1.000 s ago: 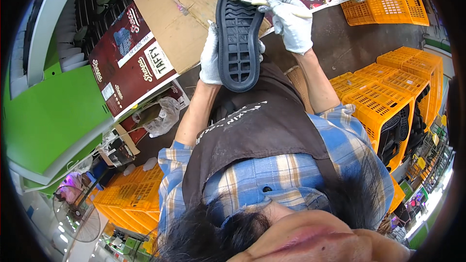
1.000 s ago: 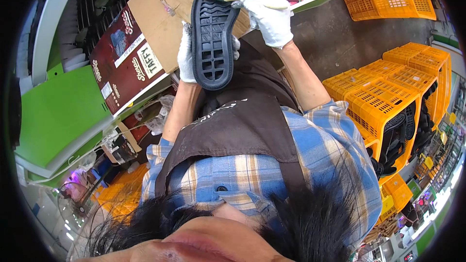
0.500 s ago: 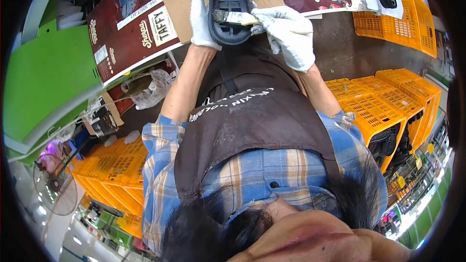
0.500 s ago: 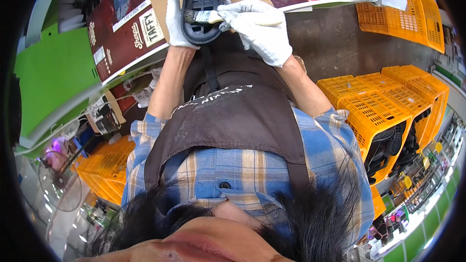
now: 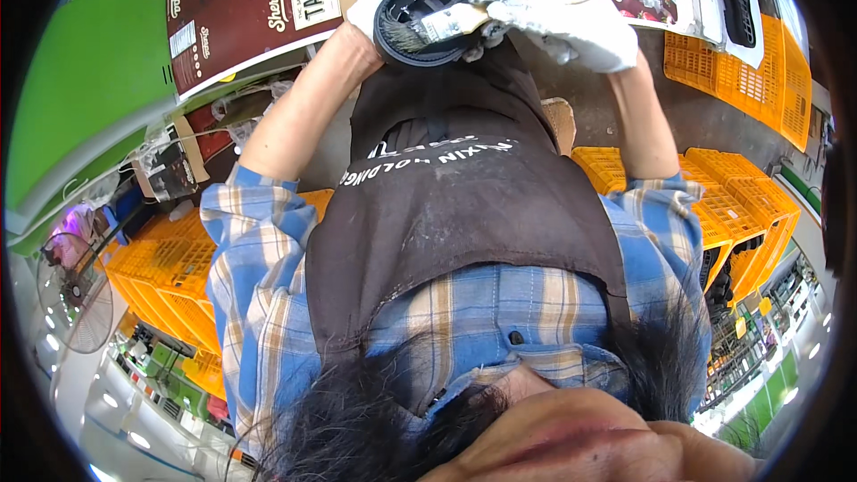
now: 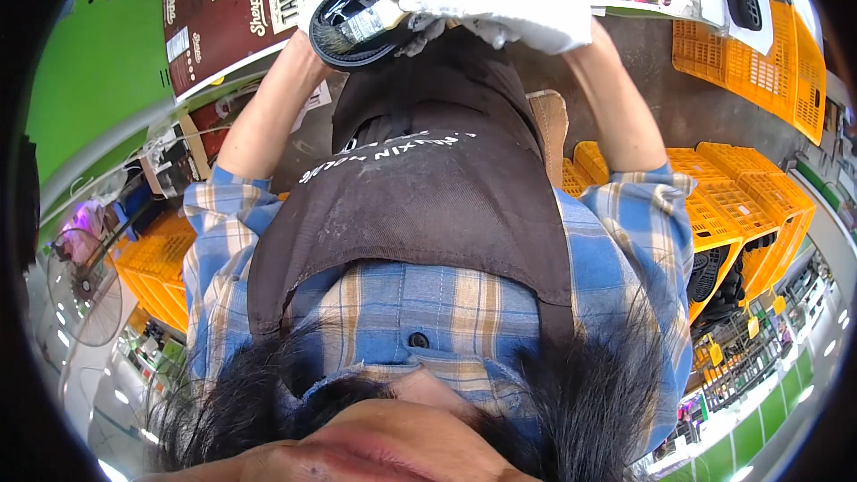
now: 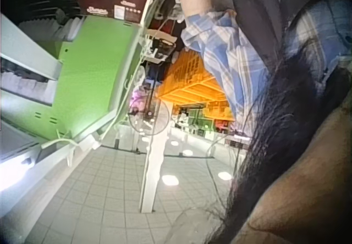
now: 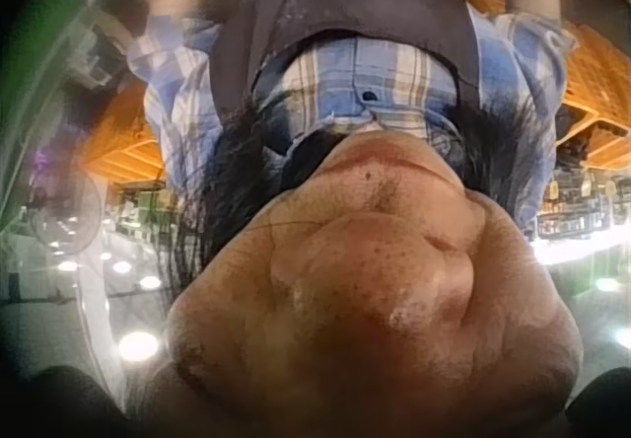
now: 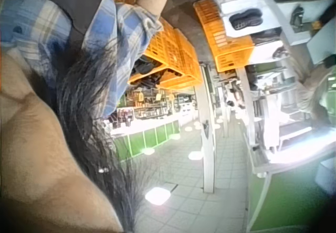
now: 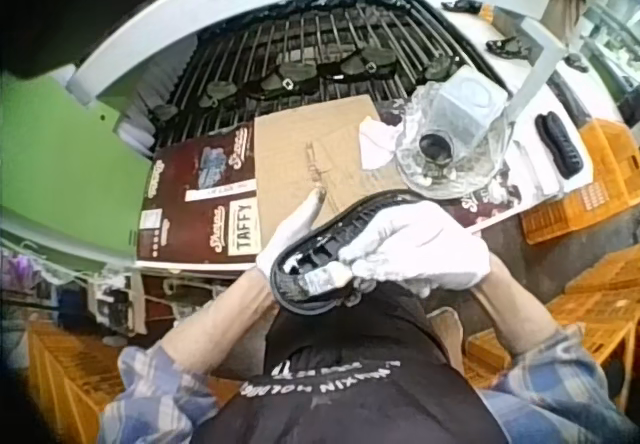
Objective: Applying adhesive to shoe soles and organizing shoe components in a factory.
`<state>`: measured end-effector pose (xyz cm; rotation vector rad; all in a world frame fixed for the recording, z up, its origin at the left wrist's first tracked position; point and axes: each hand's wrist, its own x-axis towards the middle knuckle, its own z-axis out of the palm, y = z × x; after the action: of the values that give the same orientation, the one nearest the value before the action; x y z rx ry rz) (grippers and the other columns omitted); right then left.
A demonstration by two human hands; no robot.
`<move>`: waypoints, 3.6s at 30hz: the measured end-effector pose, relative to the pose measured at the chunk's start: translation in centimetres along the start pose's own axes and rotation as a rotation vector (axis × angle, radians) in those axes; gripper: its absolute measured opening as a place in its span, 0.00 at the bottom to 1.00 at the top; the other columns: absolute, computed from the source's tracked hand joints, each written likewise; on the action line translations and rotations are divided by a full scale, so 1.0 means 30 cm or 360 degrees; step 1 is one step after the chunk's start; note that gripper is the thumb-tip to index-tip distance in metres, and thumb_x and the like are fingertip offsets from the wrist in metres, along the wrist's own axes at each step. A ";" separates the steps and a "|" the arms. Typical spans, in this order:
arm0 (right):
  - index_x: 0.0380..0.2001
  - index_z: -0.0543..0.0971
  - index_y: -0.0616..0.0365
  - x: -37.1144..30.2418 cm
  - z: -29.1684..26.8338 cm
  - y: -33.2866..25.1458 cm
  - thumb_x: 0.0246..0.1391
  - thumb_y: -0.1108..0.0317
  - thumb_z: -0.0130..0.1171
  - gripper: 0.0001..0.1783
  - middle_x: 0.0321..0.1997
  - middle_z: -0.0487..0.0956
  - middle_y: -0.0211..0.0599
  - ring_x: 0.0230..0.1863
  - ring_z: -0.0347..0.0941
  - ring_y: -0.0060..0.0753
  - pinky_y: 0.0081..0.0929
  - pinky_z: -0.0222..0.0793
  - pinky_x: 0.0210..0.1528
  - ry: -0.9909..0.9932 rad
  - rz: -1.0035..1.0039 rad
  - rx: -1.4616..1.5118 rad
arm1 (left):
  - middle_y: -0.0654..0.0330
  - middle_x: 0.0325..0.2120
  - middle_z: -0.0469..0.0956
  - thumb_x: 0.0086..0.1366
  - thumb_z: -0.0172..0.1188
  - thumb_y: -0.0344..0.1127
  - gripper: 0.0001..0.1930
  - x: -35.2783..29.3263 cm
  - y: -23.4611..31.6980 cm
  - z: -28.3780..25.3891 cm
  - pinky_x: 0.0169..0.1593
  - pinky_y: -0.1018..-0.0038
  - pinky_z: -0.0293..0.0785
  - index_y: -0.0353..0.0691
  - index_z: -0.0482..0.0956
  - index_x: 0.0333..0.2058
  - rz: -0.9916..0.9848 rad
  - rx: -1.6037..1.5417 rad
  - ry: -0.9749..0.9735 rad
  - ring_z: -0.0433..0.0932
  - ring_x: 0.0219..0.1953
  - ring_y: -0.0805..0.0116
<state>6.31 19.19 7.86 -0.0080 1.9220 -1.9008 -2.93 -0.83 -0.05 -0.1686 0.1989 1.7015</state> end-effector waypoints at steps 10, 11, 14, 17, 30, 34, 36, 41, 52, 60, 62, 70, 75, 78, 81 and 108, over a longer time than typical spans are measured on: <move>0.39 0.81 0.69 0.091 -0.122 -0.041 0.48 0.79 0.66 0.13 0.41 0.83 0.45 0.42 0.80 0.33 0.24 0.77 0.45 -0.0641 0.0094 -0.0075 | 0.43 0.48 0.74 0.66 0.41 0.67 0.41 -0.012 0.005 0.008 0.47 0.57 0.78 0.31 0.65 0.58 -0.0319 0.0201 0.0042 0.78 0.45 0.50; 0.39 0.81 0.69 0.081 -0.141 -0.057 0.48 0.79 0.66 0.13 0.40 0.83 0.45 0.42 0.80 0.33 0.24 0.77 0.45 -0.0630 0.0173 -0.0147 | 0.43 0.48 0.75 0.66 0.41 0.67 0.40 -0.012 0.015 0.007 0.46 0.57 0.79 0.31 0.65 0.57 -0.0361 0.0234 0.0043 0.79 0.44 0.50; 0.40 0.82 0.66 0.039 -0.200 -0.063 0.48 0.76 0.67 0.13 0.36 0.84 0.39 0.27 0.77 0.18 0.12 0.69 0.24 -0.0438 0.0454 -0.0447 | 0.43 0.45 0.76 0.66 0.41 0.66 0.40 -0.035 0.041 0.010 0.44 0.57 0.80 0.30 0.67 0.56 -0.0533 0.0374 0.0046 0.80 0.41 0.50; 0.41 0.83 0.64 0.001 -0.269 -0.066 0.50 0.73 0.67 0.13 0.32 0.84 0.34 0.23 0.72 0.13 0.11 0.63 0.20 -0.0540 0.0162 -0.0550 | 0.43 0.43 0.78 0.66 0.41 0.66 0.39 -0.069 0.065 0.002 0.41 0.56 0.82 0.30 0.69 0.54 -0.0678 0.0543 0.0060 0.81 0.39 0.50; 0.43 0.80 0.66 -0.075 -0.073 0.072 0.57 0.68 0.60 0.14 0.28 0.81 0.33 0.18 0.72 0.15 0.10 0.66 0.19 0.0983 -0.0729 0.0324 | 0.55 0.47 0.77 0.61 0.60 0.23 0.22 0.010 -0.131 0.022 0.55 0.68 0.75 0.36 0.70 0.54 0.1368 0.1337 0.0242 0.78 0.48 0.65; 0.45 0.77 0.72 -0.078 0.085 0.079 0.55 0.73 0.62 0.16 0.30 0.81 0.41 0.25 0.78 0.22 0.16 0.75 0.27 0.1208 -0.0763 0.0464 | 0.54 0.47 0.78 0.62 0.59 0.22 0.16 0.049 -0.130 -0.028 0.53 0.73 0.75 0.32 0.76 0.49 0.1422 0.1668 0.0372 0.79 0.46 0.67; 0.42 0.78 0.73 -0.044 0.124 0.104 0.55 0.74 0.63 0.14 0.31 0.82 0.40 0.25 0.77 0.21 0.15 0.74 0.27 0.1322 -0.0865 0.0239 | 0.56 0.46 0.79 0.63 0.61 0.25 0.15 0.084 -0.143 0.004 0.50 0.73 0.76 0.33 0.76 0.49 0.1618 0.2029 0.0573 0.79 0.45 0.67; 0.38 0.81 0.71 0.015 0.212 0.101 0.54 0.74 0.64 0.10 0.35 0.82 0.38 0.32 0.78 0.20 0.17 0.74 0.33 0.1394 -0.0822 -0.0159 | 0.61 0.35 0.76 0.62 0.62 0.32 0.13 0.159 -0.173 -0.138 0.41 0.77 0.74 0.37 0.73 0.45 0.1947 0.2323 0.0719 0.76 0.36 0.73; 0.39 0.81 0.67 0.031 0.201 -0.007 0.55 0.70 0.63 0.11 0.33 0.81 0.35 0.27 0.77 0.17 0.14 0.74 0.30 0.0499 -0.0431 0.0366 | 0.68 0.20 0.66 0.55 0.69 0.44 0.19 0.137 -0.230 -0.148 0.37 0.76 0.67 0.41 0.68 0.31 0.2122 0.3758 0.0745 0.69 0.27 0.73; 0.37 0.82 0.61 0.109 -0.115 -0.026 0.51 0.68 0.63 0.10 0.31 0.81 0.32 0.27 0.75 0.19 0.16 0.70 0.30 -0.0058 -0.0115 -0.0163 | 0.58 0.39 0.81 0.50 0.73 0.31 0.22 -0.018 -0.148 -0.049 0.48 0.73 0.78 0.35 0.79 0.45 0.0402 0.1983 -0.0105 0.79 0.42 0.71; 0.36 0.82 0.61 0.087 -0.150 -0.038 0.51 0.69 0.63 0.10 0.32 0.81 0.32 0.28 0.75 0.20 0.17 0.70 0.31 -0.0200 -0.0027 -0.0176 | 0.56 0.44 0.79 0.56 0.69 0.35 0.27 -0.050 -0.125 -0.059 0.51 0.72 0.76 0.35 0.72 0.54 0.0358 0.1633 -0.0069 0.78 0.44 0.69; 0.39 0.82 0.64 0.059 -0.165 -0.080 0.51 0.70 0.64 0.12 0.35 0.78 0.37 0.41 0.74 0.28 0.26 0.72 0.43 -0.0406 -0.0683 -0.0664 | 0.34 0.45 0.74 0.65 0.39 0.69 0.43 -0.106 -0.077 -0.006 0.39 0.56 0.82 0.28 0.64 0.58 0.0185 0.0344 0.0156 0.80 0.40 0.45; 0.43 0.81 0.61 0.046 -0.225 -0.038 0.54 0.75 0.61 0.12 0.42 0.81 0.37 0.44 0.77 0.30 0.25 0.72 0.47 0.0088 -0.0681 -0.0834 | 0.34 0.47 0.73 0.66 0.39 0.67 0.43 -0.120 -0.096 0.007 0.42 0.55 0.81 0.25 0.63 0.58 0.0199 0.0251 -0.0044 0.80 0.42 0.45; 0.40 0.82 0.61 0.039 -0.222 0.004 0.53 0.74 0.62 0.10 0.40 0.82 0.37 0.42 0.78 0.28 0.24 0.73 0.46 0.0369 -0.0891 -0.0892 | 0.46 0.43 0.78 0.71 0.38 0.60 0.33 -0.124 -0.126 0.044 0.45 0.63 0.80 0.33 0.68 0.56 0.0430 0.0504 0.0266 0.80 0.40 0.54; 0.37 0.82 0.61 0.014 -0.130 -0.016 0.53 0.70 0.63 0.09 0.34 0.83 0.34 0.36 0.79 0.26 0.24 0.75 0.42 0.0733 -0.0371 -0.0697 | 0.42 0.47 0.75 0.71 0.37 0.60 0.35 -0.131 -0.125 0.008 0.47 0.62 0.80 0.31 0.64 0.59 0.0442 0.0737 0.0201 0.80 0.43 0.53; 0.34 0.83 0.57 -0.039 0.003 -0.146 0.54 0.60 0.66 0.12 0.22 0.79 0.28 0.18 0.72 0.14 0.13 0.69 0.20 0.0403 0.0137 -0.0643 | 0.64 0.43 0.76 0.62 0.61 0.30 0.23 -0.151 0.031 0.028 0.52 0.77 0.71 0.38 0.68 0.55 0.1133 0.1766 0.0621 0.74 0.44 0.77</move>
<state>6.10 19.21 12.39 0.1991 2.4049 -1.4871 -3.23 -5.14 1.82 0.4568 1.5909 1.9715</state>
